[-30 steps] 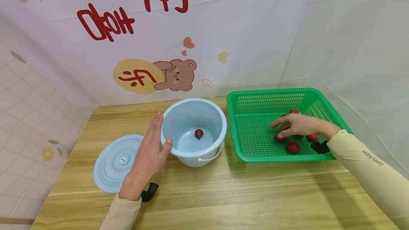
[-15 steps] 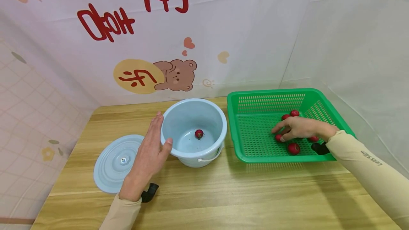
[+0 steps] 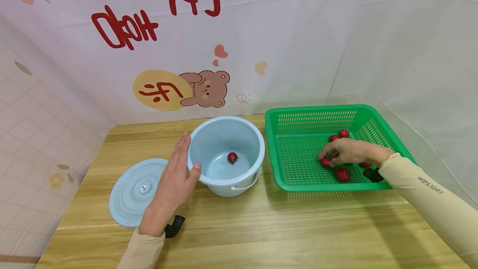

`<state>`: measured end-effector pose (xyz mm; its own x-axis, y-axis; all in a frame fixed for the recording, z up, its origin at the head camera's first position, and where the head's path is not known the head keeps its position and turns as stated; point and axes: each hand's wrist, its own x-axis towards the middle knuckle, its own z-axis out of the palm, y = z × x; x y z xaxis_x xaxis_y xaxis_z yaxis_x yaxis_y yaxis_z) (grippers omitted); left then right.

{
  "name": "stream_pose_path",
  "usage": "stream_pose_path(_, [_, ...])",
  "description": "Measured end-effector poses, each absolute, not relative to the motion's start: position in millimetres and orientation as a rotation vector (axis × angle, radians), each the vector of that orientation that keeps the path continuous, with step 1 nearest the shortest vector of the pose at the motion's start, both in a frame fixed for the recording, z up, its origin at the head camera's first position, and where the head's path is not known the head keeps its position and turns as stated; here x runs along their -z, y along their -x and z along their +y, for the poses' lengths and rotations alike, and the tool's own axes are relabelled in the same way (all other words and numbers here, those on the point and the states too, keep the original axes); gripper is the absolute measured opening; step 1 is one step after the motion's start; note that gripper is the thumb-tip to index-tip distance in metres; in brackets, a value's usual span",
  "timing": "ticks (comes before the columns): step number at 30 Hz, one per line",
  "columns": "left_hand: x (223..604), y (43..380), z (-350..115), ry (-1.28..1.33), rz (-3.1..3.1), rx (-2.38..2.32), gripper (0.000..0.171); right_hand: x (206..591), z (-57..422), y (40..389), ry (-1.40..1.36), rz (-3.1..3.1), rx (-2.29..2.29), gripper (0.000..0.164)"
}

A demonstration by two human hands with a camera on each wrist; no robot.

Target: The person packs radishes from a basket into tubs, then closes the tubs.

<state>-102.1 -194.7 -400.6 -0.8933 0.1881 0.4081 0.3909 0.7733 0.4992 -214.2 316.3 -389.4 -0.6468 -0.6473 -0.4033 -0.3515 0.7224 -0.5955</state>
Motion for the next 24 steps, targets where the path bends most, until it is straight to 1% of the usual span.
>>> stream_pose_path(9, [400, 102, -194, 0.432, -2.647, 0.838, 0.073, 388, 319, 214, 0.763, 2.345, 0.627, 0.032])
stream_pose_path(14, [398, 101, -193, 0.427, -2.655, 0.846, 0.073, 380, 322, 210, 0.738, 2.376, 0.668, 0.031])
stream_pose_path(19, [398, 101, -193, 0.421, -2.661, 0.852, 0.073, 371, 326, 208, 0.676, 2.413, 0.690, 0.035])
stream_pose_path(24, [398, 101, -193, 0.413, -2.665, 0.855, 0.073, 359, 328, 204, 0.705, 2.511, 0.646, 0.032])
